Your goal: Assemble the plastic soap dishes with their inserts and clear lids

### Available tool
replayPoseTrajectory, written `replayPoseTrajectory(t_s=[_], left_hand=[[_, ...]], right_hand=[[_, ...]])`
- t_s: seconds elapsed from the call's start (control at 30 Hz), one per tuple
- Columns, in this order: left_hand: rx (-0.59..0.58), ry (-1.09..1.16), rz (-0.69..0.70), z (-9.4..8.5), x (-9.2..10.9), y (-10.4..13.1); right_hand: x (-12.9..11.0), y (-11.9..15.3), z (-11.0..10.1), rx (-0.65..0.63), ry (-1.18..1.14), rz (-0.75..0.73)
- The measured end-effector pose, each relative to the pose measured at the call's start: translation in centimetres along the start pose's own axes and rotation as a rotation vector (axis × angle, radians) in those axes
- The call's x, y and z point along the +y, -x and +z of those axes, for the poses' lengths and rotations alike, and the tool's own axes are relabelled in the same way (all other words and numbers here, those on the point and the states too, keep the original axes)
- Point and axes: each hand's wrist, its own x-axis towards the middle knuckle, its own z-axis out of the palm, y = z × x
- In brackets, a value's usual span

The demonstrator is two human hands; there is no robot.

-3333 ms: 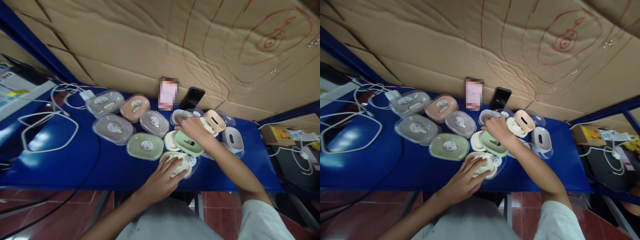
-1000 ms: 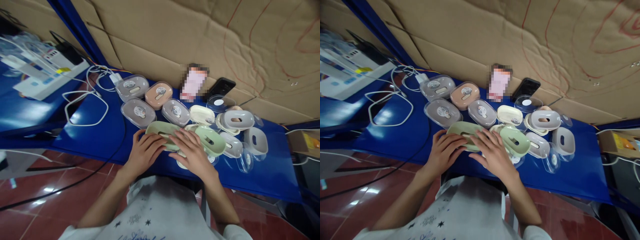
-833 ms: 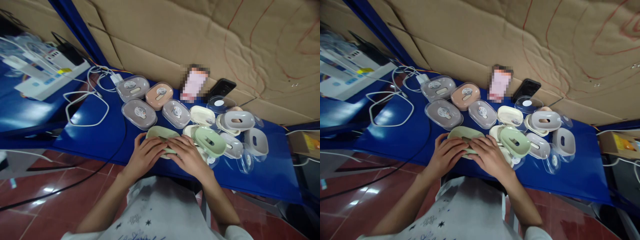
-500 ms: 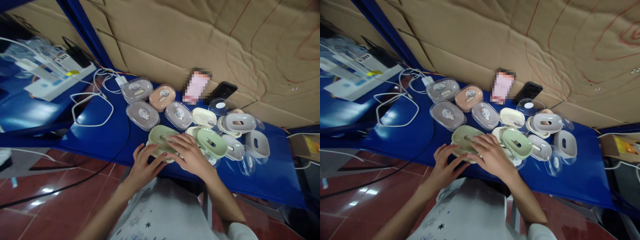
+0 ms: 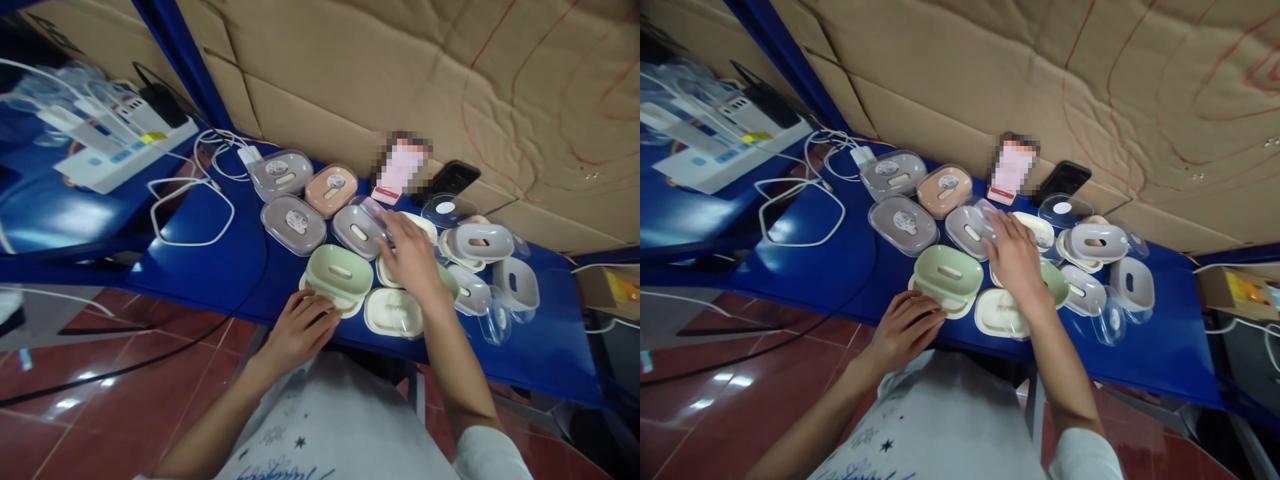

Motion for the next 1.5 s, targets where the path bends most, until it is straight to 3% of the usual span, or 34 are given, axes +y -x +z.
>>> replayPoseTrajectory(t_s=[0.07, 0.13, 0.23, 0.37, 0.47, 0.6, 0.83, 1.07, 1.27, 1.4, 1.5], left_hand=[[0.106, -0.005, -0.035, -0.7, -0.9, -0.3], [0.162, -0.089, -0.111, -1.6, -2.2, -1.2], [0.087, -0.252, -0.22, -3.0, -4.7, -3.1], [-0.079, -0.335, -0.289, -4.5, -7.7, -5.1], [-0.114, -0.309, -0.275, -5.5, -9.3, -5.8], [-0.086, -0.284, -0.228, -5.8, -10.7, -7.0], [0.047, -0.431, -0.288, -4.2, -10.0, -8.8], [-0.249, -0.339, -0.218, -5.8, -7.1, -4.8], [-0.283, -0.37, -0.313, -5.3, -8.0, -4.3], [-0.314, -0.367, -0.301, -5.4, -8.6, -5.3], [-0.271, -0.356, -0.263, -5.9, -8.5, -6.0]], right_hand=[[-0.6, 0.6, -0.6, 0.065, 0.024, 0.001], [-1.6, 0.8, -0.6, 0.015, 0.035, -0.047], [-3.1, 0.1, 0.3, -0.176, 0.118, -0.083], [-3.8, -2.0, 1.4, -0.346, 0.235, 0.02], [-3.7, -3.1, 1.5, -0.384, 0.251, 0.049], [-3.3, -3.3, 1.6, -0.343, 0.276, -0.041], [-3.0, -2.3, 1.9, -0.263, 0.204, -0.088], [-4.0, -2.0, 2.2, -0.321, 0.253, -0.141], [-4.2, -2.2, 1.6, -0.377, 0.295, -0.179], [-3.8, -2.0, -0.4, -0.412, 0.261, -0.157], [-3.6, -2.8, -2.3, -0.433, 0.23, -0.179]])
